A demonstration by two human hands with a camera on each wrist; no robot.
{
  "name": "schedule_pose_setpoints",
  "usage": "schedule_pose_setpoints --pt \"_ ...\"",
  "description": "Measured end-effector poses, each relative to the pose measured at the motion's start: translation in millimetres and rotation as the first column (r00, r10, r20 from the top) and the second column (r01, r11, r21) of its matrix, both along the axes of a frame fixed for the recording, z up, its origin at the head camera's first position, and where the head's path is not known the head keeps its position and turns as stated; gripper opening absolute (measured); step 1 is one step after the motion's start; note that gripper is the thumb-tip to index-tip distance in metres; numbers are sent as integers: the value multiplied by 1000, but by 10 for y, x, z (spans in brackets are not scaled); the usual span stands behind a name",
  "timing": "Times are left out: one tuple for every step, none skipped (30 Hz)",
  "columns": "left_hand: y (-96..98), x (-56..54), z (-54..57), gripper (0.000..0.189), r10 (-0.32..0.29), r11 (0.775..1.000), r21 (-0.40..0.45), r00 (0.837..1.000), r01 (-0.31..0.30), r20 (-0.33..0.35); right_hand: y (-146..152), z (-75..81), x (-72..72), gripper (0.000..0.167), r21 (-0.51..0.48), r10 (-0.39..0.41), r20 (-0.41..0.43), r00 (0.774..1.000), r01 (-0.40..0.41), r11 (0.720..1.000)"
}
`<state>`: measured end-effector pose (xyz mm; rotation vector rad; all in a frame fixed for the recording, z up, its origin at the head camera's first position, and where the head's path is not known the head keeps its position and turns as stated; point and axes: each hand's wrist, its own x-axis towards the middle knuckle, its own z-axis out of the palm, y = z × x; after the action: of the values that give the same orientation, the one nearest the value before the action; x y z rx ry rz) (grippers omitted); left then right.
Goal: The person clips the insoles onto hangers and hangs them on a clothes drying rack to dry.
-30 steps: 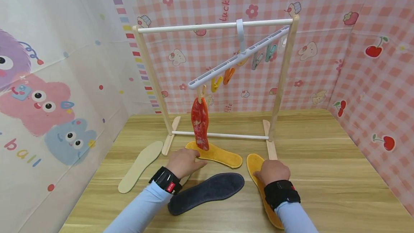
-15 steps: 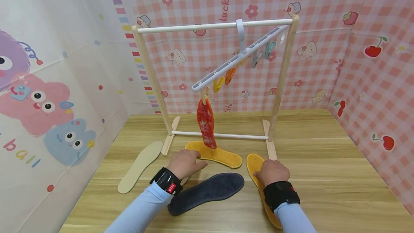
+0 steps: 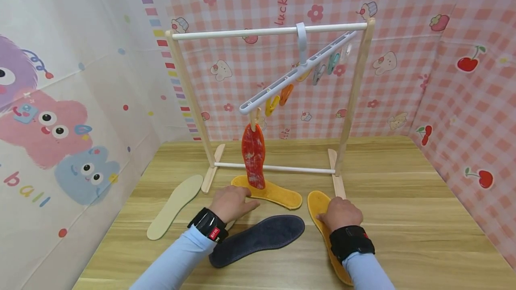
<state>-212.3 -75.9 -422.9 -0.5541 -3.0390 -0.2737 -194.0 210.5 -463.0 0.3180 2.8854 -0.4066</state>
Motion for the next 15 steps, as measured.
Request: schedule_pose_setpoints --pt "0 -3 -3 40 2 1000 -1 1000 -2 3 -2 3 1 58 0 -1 -5 1000 1 1000" --pt "0 -8 -7 41 3 1000 -3 1000 -3 4 -3 3 2 58 0 -1 -10 1000 1 1000" --pt "0 -11 -11 41 4 1000 -6 1000 -4 5 -3 2 2 58 0 -1 -14 1000 1 1000" --pt "-1 -15 -13 42 6 1000 -8 1000 -6 8 -3 3 1 59 0 -1 -17 1000 1 1000" --pt "-1 -18 -16 41 8 1000 -11 1000 -8 9 -3 3 0 59 -2 0 -20 1000 0 1000" --pt "-1 -21 -20 41 7 1000 -12 1000 -7 9 -3 2 -1 60 -2 -1 -20 1000 1 1000" --pt "-1 -26 -23 41 8 1000 -15 1000 -8 12 -2 2 -2 60 -5 -2 -22 1000 2 1000" --pt "-1 -28 -24 40 8 1000 -18 1000 -8 14 0 -1 -4 60 -8 -2 -23 1000 2 1000" --pt "-1 -28 -24 40 9 1000 -21 1000 -8 16 2 -3 -6 60 -10 -2 -21 1000 2 1000" --pt "-1 -30 -24 40 9 1000 -23 1000 -9 20 5 -5 -8 61 -12 -2 -19 1000 2 1000" --pt "-1 -30 -26 39 9 1000 -26 1000 -8 22 6 -7 -9 61 -15 -4 -16 1000 3 1000" --pt "-2 -30 -26 39 10 1000 -27 1000 -9 27 8 -7 -11 61 -16 -4 -13 1000 4 1000" --pt "-3 -29 -26 39 10 1000 -30 999 -9 31 9 -7 -13 60 -17 -4 -9 1000 4 1000" --pt "-4 -28 -25 39 10 1000 -30 999 -9 34 10 -8 -16 60 -17 -4 -4 1000 4 1000" --pt "-6 -26 -27 39 9 1000 -30 999 -8 37 10 -8 -19 60 -17 -3 1 1000 3 1000"
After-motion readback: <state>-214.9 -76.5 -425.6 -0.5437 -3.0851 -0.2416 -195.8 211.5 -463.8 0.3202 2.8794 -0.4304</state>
